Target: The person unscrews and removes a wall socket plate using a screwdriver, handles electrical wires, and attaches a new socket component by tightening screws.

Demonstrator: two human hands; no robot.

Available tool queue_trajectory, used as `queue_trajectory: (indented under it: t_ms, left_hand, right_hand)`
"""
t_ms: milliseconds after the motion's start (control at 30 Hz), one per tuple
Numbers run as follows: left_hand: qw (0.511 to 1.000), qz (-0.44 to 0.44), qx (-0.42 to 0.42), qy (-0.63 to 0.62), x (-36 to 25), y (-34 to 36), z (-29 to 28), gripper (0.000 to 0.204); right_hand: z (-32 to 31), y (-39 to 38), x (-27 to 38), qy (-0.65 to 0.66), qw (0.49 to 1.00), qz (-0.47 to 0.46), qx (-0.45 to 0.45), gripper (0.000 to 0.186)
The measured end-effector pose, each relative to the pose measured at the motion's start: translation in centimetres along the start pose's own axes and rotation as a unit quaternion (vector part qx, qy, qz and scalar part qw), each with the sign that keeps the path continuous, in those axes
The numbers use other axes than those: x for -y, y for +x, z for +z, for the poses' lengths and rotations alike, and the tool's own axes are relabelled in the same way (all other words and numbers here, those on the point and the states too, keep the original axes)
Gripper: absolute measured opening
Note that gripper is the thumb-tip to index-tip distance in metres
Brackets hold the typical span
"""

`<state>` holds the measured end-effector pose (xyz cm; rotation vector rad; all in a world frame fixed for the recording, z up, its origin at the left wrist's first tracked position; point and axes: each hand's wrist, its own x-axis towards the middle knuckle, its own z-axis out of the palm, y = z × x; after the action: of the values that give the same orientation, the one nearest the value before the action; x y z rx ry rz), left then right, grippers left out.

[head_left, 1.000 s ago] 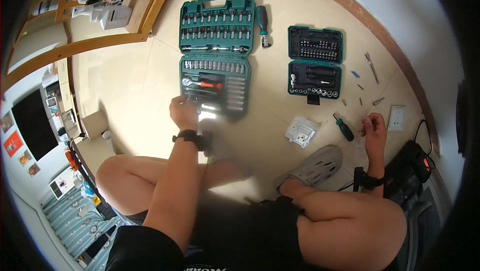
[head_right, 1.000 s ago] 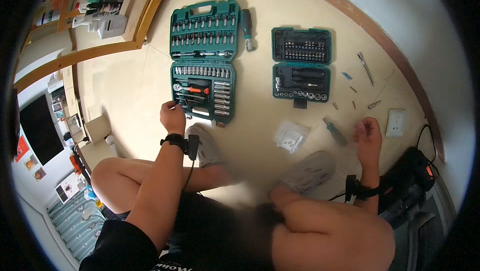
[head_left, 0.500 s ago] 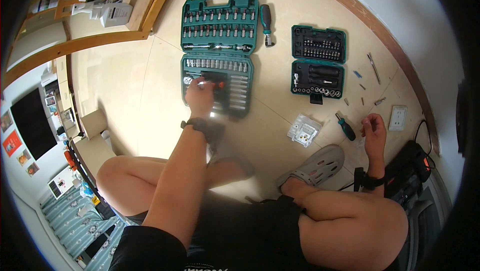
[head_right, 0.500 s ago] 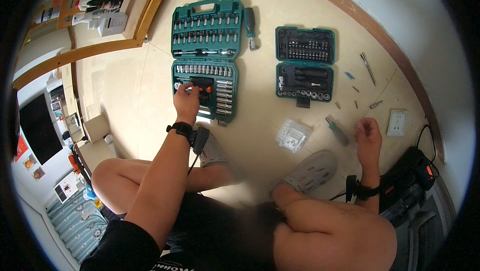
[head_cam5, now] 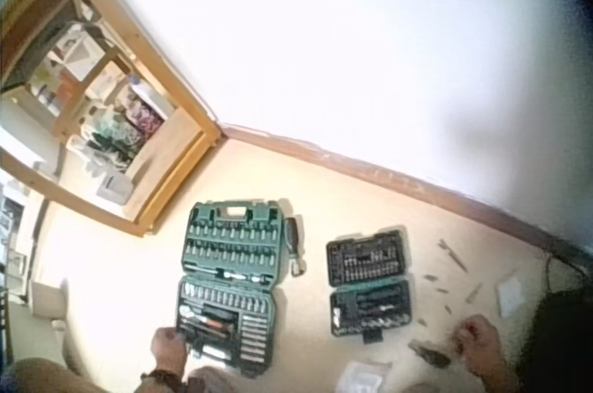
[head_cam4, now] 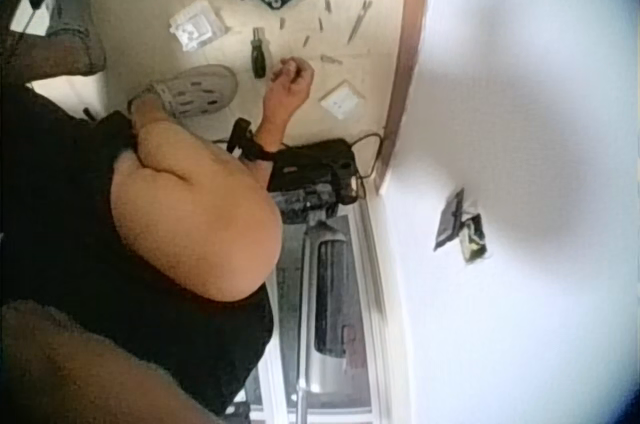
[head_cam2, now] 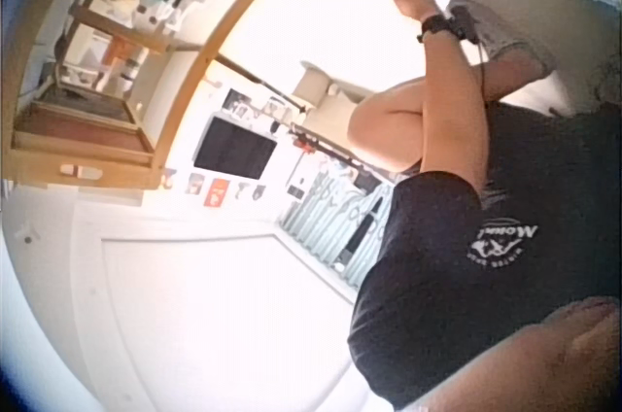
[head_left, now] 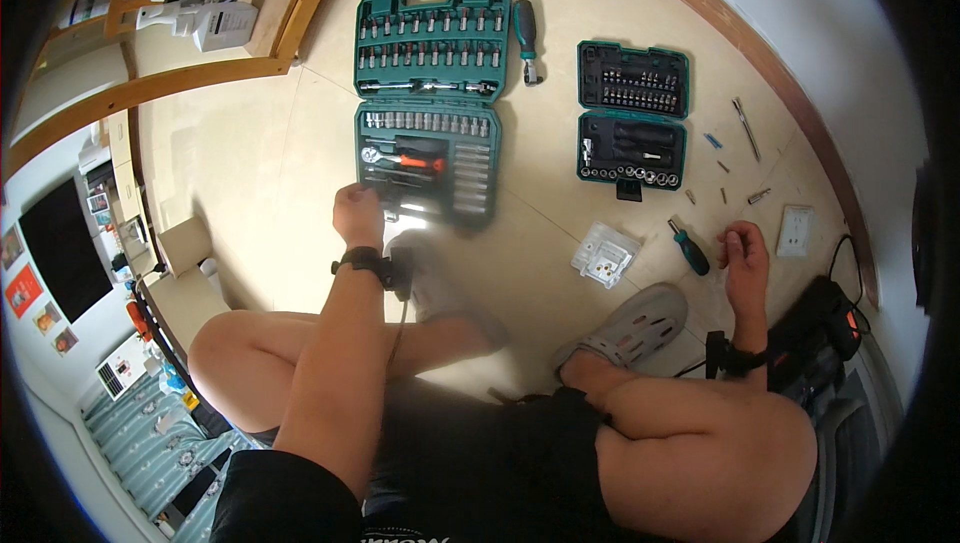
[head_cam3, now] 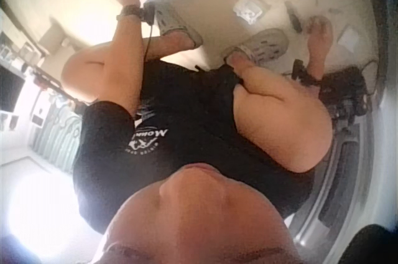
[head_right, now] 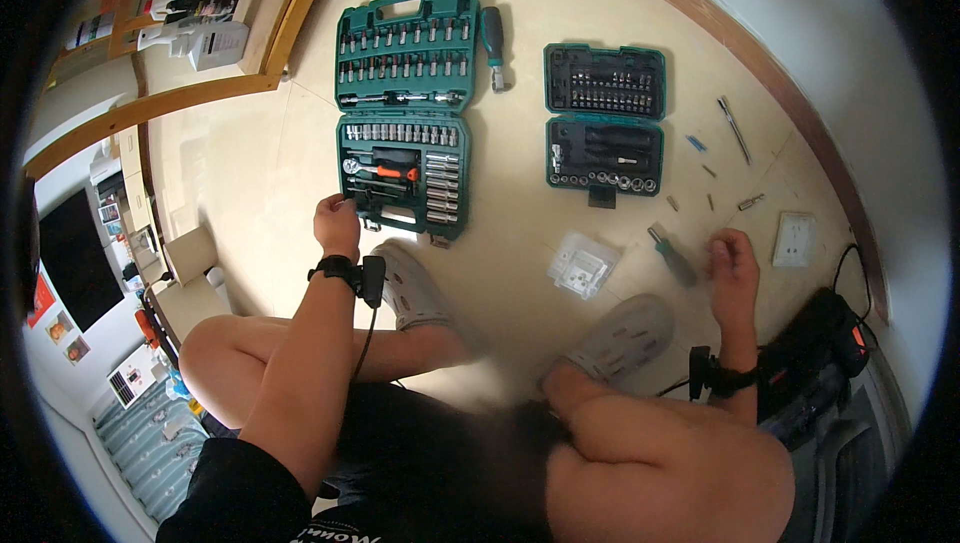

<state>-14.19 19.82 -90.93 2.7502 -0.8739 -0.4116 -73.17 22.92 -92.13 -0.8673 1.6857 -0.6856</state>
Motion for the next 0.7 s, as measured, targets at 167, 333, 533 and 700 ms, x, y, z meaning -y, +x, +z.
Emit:
queue_trajectory:
  t_ms: [167,333,533,700]
  left_hand:
    - [0.997,0.041,0.068,-0.019,-0.9,1.2,1.2,0.037]
    - [0.983,0.142,0.089,0.074,-3.1,2.4,0.3,0.052]
    - [0.949,0.253,0.11,0.152,-3.5,6.0,-1.1,0.031]
    - [0.939,0.25,0.173,0.159,-3.6,6.8,-2.2,0.028]
  right_hand:
    - [-0.5,-0.2,0.0,-0.008,1.0,0.009,0.004,0.01]
    - [-0.6,-0.4,-0.8,0.006,1.0,0.003,0.006,0.009]
    - [-0.4,-0.9,0.2,-0.055,0.998,-0.016,0.005,0.01]
    - [-0.1,-0.8,0.9,-0.032,0.999,0.019,0.011,0.01]
